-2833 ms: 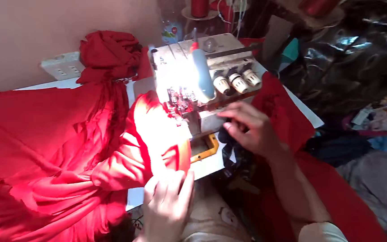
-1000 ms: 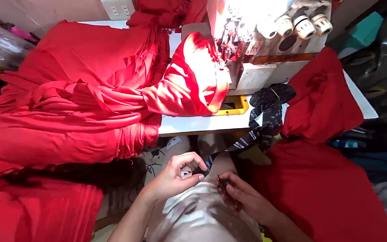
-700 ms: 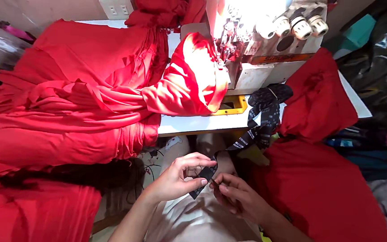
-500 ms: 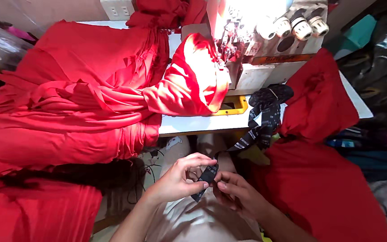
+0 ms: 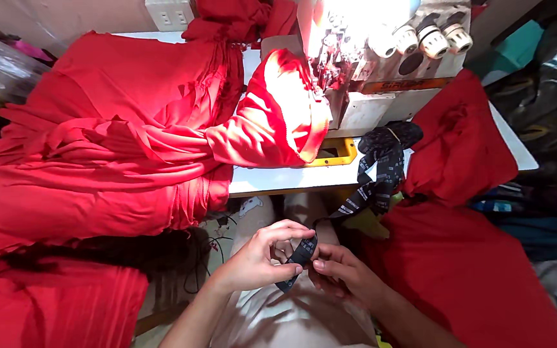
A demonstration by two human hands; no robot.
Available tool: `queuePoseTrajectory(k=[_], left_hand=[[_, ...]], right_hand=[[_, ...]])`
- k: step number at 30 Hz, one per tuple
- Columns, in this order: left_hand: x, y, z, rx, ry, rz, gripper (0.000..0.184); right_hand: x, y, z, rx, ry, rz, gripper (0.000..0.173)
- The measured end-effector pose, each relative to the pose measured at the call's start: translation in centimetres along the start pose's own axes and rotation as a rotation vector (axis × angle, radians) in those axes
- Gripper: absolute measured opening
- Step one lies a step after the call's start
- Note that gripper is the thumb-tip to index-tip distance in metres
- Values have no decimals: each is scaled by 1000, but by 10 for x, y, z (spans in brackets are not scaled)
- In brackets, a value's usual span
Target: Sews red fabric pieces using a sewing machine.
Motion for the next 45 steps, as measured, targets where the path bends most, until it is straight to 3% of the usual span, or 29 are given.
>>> queuePoseTrajectory(k=[32, 35, 38, 40, 42, 45], left_hand=[[1, -2, 7, 10, -52, 0, 57], [2, 7, 0, 68, -177, -31, 61], [2, 15, -9, 246, -367, -138, 61], [9, 17, -15, 351, -365, -199, 62], [16, 15, -16, 434, -339, -168, 56], [25, 6, -15, 461, -398, -53, 47]], right_hand=[[3, -3, 0, 35, -24, -4, 12], [-11, 3, -9, 52, 268, -81, 13], [-62, 17, -36, 417, 980, -294, 29], [-108, 24, -63, 722, 1449, -319, 32], [-149, 28, -93, 885, 1626, -220, 33], [-186, 23, -132, 969, 1690, -89, 31]])
Point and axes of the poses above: each hand's wrist, its own y-axis away from the middle knuckle, its own z-axis out of the palm, x = y × z, the point moved 2 cm from there along -y, towards the middle knuckle, and after that the axes turned 13 degrees about -x, right-handed, at the moved point
